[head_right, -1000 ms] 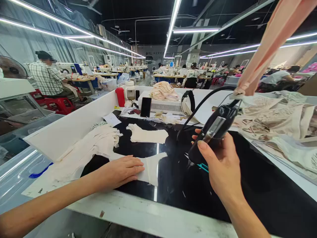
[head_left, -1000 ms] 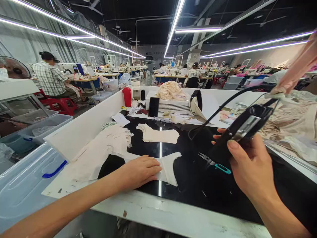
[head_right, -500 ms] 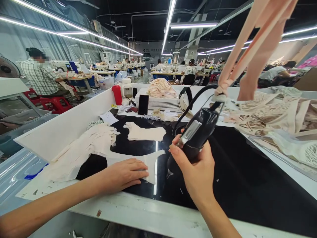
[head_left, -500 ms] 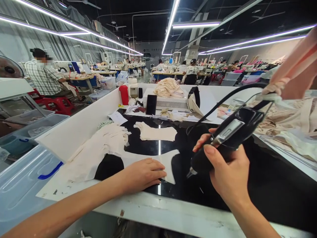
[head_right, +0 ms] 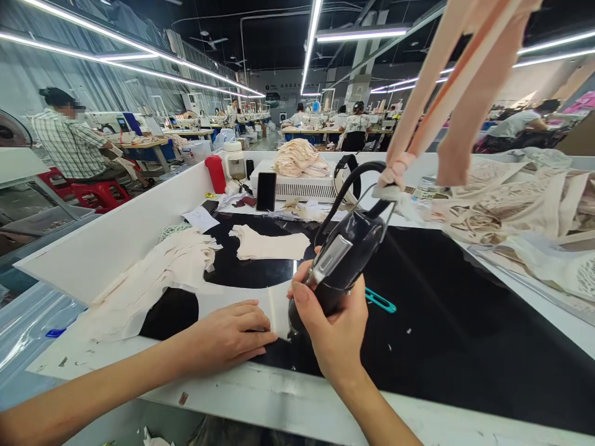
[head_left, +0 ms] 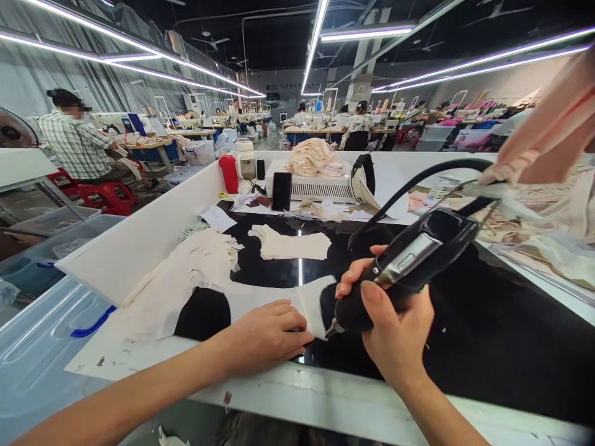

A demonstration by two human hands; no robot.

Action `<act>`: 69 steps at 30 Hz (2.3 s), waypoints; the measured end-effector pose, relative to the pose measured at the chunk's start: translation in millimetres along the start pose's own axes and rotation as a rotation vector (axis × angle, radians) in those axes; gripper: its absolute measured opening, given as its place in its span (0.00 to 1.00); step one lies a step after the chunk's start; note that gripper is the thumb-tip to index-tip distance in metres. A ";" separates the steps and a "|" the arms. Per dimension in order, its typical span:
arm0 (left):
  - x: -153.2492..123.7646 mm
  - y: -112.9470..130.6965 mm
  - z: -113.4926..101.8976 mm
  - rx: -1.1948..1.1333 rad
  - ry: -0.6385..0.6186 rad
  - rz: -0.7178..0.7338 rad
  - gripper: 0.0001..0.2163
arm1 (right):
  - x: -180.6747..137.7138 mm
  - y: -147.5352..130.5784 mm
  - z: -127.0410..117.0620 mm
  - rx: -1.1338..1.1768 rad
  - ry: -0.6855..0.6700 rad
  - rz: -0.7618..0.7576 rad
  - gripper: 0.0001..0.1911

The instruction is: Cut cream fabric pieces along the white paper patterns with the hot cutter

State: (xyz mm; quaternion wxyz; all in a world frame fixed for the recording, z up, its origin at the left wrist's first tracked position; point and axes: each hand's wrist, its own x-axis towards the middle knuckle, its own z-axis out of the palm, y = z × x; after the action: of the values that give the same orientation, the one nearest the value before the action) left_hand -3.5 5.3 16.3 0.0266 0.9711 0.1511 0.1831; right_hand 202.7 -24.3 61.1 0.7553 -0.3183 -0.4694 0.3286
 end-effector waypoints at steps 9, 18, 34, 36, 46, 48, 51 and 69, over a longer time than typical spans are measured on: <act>-11.1 0.5 -3.0 -0.122 0.026 -0.027 0.11 | -4.4 2.1 -2.2 -0.023 -0.011 0.009 0.22; -7.8 2.3 -13.8 -0.295 0.050 -0.072 0.12 | -0.8 -5.1 -6.6 -0.051 0.016 0.020 0.22; 34.0 3.6 18.7 -0.110 0.015 -0.147 0.06 | -3.1 -0.3 -3.8 -0.026 0.036 0.010 0.22; 32.9 3.2 18.9 -0.134 0.023 -0.152 0.06 | -3.2 0.3 -4.0 -0.033 0.039 0.011 0.23; 31.8 3.1 18.8 -0.196 0.035 -0.178 0.06 | -3.9 3.9 -0.7 -0.011 0.030 -0.002 0.22; 31.2 3.1 20.7 -0.201 0.046 -0.177 0.07 | -5.3 4.8 -1.8 -0.027 0.036 0.002 0.22; 31.5 2.4 23.6 -0.198 0.073 -0.175 0.05 | -6.5 7.0 -5.2 -0.051 0.041 0.004 0.21; 40.7 -4.5 29.5 -0.063 0.078 -0.215 0.02 | -4.6 12.7 -10.9 -0.084 0.047 -0.011 0.21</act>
State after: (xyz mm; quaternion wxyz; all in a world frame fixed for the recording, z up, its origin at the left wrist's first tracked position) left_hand 42.0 22.0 2.5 0.0708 0.9400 0.2493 0.2217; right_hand 208.6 -22.5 44.9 0.7538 -0.3547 -0.4667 0.2969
